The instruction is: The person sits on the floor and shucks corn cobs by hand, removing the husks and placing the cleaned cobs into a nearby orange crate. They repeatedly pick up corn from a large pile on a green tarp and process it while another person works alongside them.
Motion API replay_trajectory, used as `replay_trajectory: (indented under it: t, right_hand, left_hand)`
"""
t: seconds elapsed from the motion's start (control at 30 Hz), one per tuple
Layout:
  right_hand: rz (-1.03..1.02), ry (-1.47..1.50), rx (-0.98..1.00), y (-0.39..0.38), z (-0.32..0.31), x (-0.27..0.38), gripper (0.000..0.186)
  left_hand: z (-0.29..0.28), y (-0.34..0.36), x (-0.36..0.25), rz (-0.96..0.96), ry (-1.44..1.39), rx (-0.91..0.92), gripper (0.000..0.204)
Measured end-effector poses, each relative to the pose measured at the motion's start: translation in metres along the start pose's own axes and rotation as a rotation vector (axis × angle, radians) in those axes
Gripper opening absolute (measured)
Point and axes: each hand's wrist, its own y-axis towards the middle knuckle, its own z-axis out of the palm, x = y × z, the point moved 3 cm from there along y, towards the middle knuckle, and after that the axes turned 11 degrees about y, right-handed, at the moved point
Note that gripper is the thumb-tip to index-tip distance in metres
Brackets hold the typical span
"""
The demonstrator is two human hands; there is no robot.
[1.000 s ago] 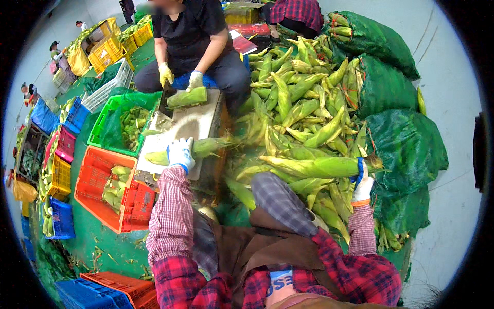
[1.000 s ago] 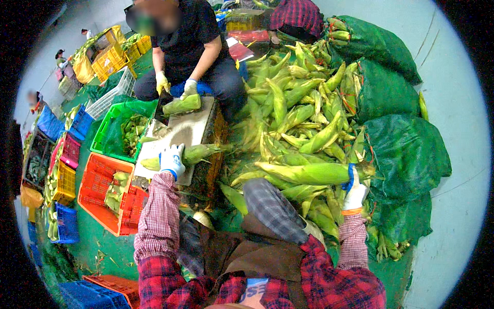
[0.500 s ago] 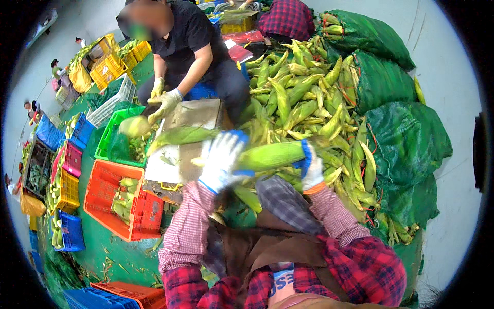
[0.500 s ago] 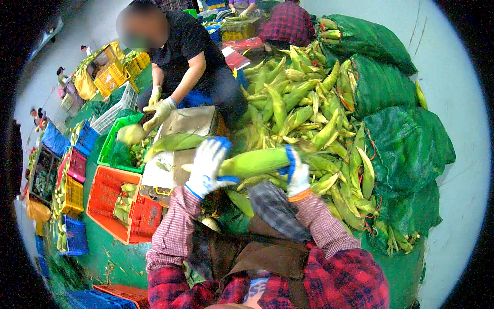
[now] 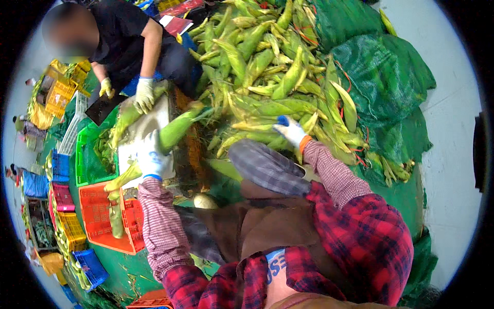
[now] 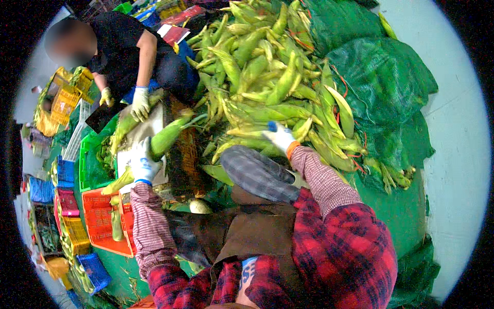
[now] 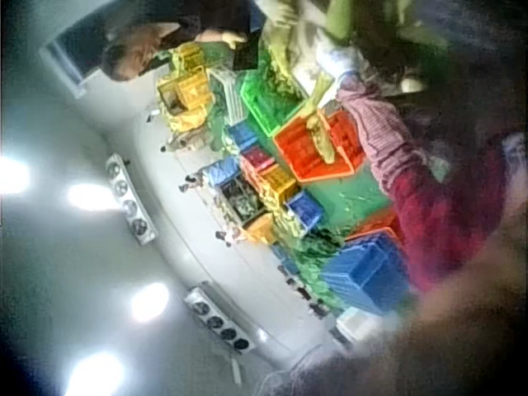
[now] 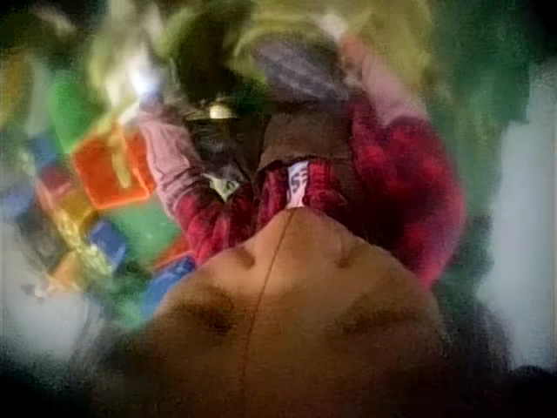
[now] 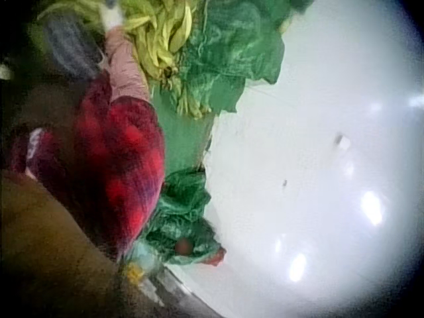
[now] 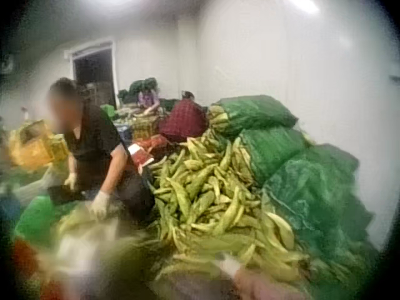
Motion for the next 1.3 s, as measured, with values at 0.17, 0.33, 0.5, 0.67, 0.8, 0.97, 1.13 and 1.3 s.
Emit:
replay_trajectory:
  t: [0.17, 0.33, 0.5, 0.67, 0.8, 0.97, 1.13, 1.3]
  right_hand:
    - [0.445, 0.265, -0.244, 0.004, -0.041, -0.087, 0.035]
    - [0.765, 0.484, -0.422, 0.0, -0.121, -0.229, 0.065]
    - [0.693, 0.855, -0.291, 0.029, -0.049, -0.202, 0.05]
    - [0.324, 0.451, -0.434, 0.042, -0.106, -0.209, 0.038]
    - [0.086, 0.328, -0.353, 0.025, -0.039, -0.055, 0.035]
    - [0.037, 0.839, -0.409, 0.019, -0.093, -0.013, 0.037]
    - [0.103, 1.093, -0.276, -0.007, -0.1, 0.057, 0.036]
    - [0.043, 1.264, -0.14, -0.016, -0.074, 0.1, 0.034]
  left_hand:
    - [0.036, -0.032, 0.091, -0.252, 0.022, 0.303, 0.106]
    - [0.086, -0.009, 0.058, -0.306, -0.096, 0.479, 0.105]
    - [0.056, -0.015, 0.059, -0.342, -0.008, 0.485, 0.103]
    - [0.093, 0.012, 0.028, -0.215, 0.043, 0.303, 0.1]
    - [0.052, -0.016, 0.059, -0.322, 0.125, 0.43, 0.096]
    - [0.041, -0.001, 0.034, -0.266, 0.058, 0.435, 0.09]
    - [0.033, 0.002, 0.043, -0.243, 0.266, 0.222, 0.082]
    - [0.014, 0.012, 0.046, -0.326, 0.251, -0.219, 0.064]
